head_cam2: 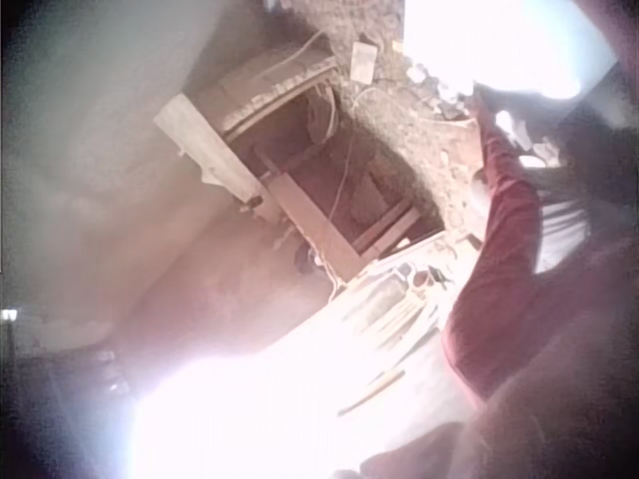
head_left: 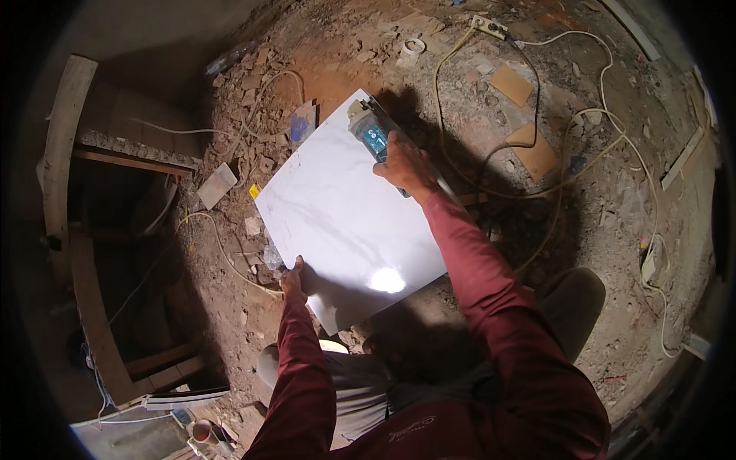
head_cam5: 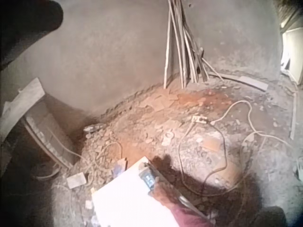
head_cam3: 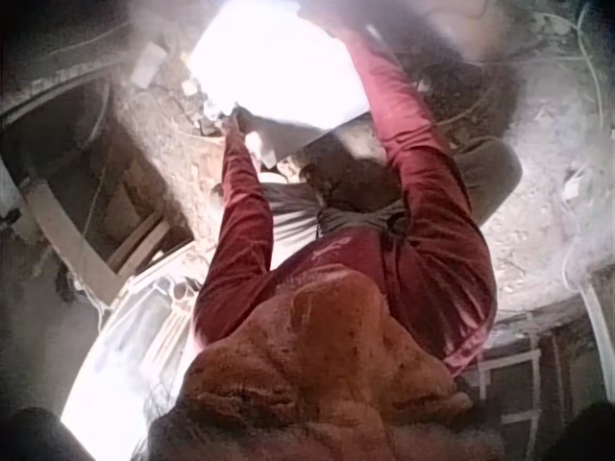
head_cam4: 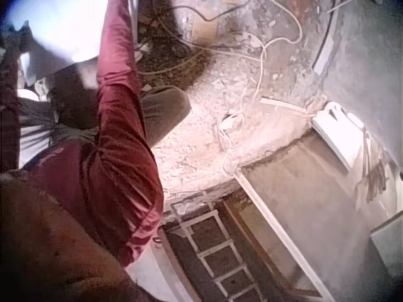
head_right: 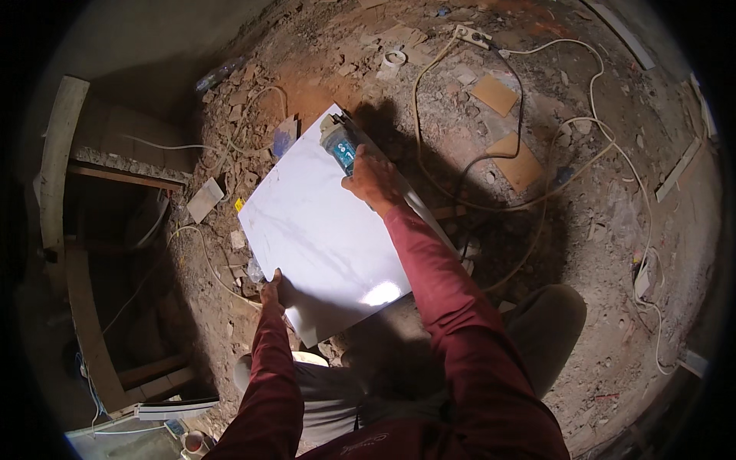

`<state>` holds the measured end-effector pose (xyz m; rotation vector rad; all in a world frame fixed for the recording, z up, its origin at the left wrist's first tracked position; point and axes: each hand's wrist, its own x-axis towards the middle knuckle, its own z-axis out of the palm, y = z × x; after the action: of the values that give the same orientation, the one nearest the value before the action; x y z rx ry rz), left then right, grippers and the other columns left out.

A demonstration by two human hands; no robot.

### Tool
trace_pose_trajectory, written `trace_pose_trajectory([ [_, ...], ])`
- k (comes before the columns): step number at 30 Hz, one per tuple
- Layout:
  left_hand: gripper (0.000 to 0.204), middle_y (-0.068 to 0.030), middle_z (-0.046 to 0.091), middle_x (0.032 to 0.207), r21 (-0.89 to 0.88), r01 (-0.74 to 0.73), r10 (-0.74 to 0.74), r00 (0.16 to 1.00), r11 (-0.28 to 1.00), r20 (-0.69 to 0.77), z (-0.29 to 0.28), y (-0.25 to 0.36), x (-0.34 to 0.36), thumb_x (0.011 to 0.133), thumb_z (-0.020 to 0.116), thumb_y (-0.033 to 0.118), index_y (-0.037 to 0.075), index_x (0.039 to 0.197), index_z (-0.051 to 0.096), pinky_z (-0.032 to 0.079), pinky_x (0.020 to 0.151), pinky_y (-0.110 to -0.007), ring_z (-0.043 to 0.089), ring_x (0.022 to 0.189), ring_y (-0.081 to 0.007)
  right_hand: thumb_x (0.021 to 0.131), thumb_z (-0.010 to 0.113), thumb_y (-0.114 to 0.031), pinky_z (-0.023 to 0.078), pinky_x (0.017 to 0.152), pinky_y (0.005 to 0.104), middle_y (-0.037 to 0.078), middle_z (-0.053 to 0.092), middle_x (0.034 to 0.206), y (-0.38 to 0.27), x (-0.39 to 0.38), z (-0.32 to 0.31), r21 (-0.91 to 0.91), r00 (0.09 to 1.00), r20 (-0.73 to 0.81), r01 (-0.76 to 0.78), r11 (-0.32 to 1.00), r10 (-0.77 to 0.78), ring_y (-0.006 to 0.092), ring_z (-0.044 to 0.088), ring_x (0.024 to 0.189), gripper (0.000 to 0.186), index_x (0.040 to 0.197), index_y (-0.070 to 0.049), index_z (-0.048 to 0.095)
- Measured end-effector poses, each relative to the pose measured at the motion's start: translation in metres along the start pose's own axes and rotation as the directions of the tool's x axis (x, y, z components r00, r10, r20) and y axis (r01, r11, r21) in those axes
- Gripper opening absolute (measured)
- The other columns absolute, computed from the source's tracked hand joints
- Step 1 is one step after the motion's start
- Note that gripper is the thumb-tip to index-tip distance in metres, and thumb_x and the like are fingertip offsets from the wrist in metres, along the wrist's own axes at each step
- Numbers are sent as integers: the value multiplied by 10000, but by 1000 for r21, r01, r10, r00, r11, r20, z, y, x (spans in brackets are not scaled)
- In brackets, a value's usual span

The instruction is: The person holds a large tile with their left hand and uses a handheld angle grinder with their right hand to cut along the edge of the tile.

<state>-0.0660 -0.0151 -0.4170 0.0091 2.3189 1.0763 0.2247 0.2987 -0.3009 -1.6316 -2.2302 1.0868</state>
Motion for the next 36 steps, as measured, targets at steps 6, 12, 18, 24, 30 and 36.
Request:
trace_pose_trajectory([
  [6,670,-149,594,1298,59,17,-16,1000,998,-15,1,7,-7,812,800,397,-42,1273,593,429,1003,-418,536,1174,-276,761,697,-295,446,983,483,219,654,1186,-1,-6,-1,4,999,-28,-16,1000,16,365,626,1122,731,1355,3,394],
  [12,692,-164,599,1288,-1,38,-38,999,999,-2,2,8,-8,808,805,400,-64,1268,578,453,984,-409,560,1151,-291,757,712,-296,439,998,484,228,633,1223,4,-11,0,25,996,-74,41,999,-39,369,603,1157,758,1364,22,387],
  [18,686,-152,605,1281,-3,23,-23,1000,1000,10,0,3,-4,806,811,386,-58,1276,580,455,982,-404,566,1141,-285,757,715,-295,446,1000,472,237,622,1230,4,-19,-2,8,998,-69,10,1000,-9,381,589,1167,738,1351,22,412],
  [24,910,-153,491,1431,62,17,-21,998,998,67,-3,-6,8,760,785,566,-17,1398,500,387,1056,-476,458,1288,-306,753,708,-294,457,989,471,232,624,1221,9,-23,-2,9,997,-69,29,1000,-29,384,598,1149,741,1354,14,403],
  [30,894,-152,496,1427,82,-17,9,996,996,94,-5,-5,5,752,793,566,1,1388,518,386,1062,-442,466,1283,-295,754,700,-292,474,965,475,234,639,1184,14,-28,5,-24,993,-113,39,999,-42,387,622,1106,719,1339,11,413],
  [36,703,-174,609,1270,46,30,-29,999,998,-16,2,2,-2,814,794,427,-73,1264,590,460,975,-422,566,1140,-297,746,669,-345,455,994,480,256,581,1297,18,-30,-2,-7,1000,-5,16,1000,-16,376,576,1193,863,1453,28,344],
])
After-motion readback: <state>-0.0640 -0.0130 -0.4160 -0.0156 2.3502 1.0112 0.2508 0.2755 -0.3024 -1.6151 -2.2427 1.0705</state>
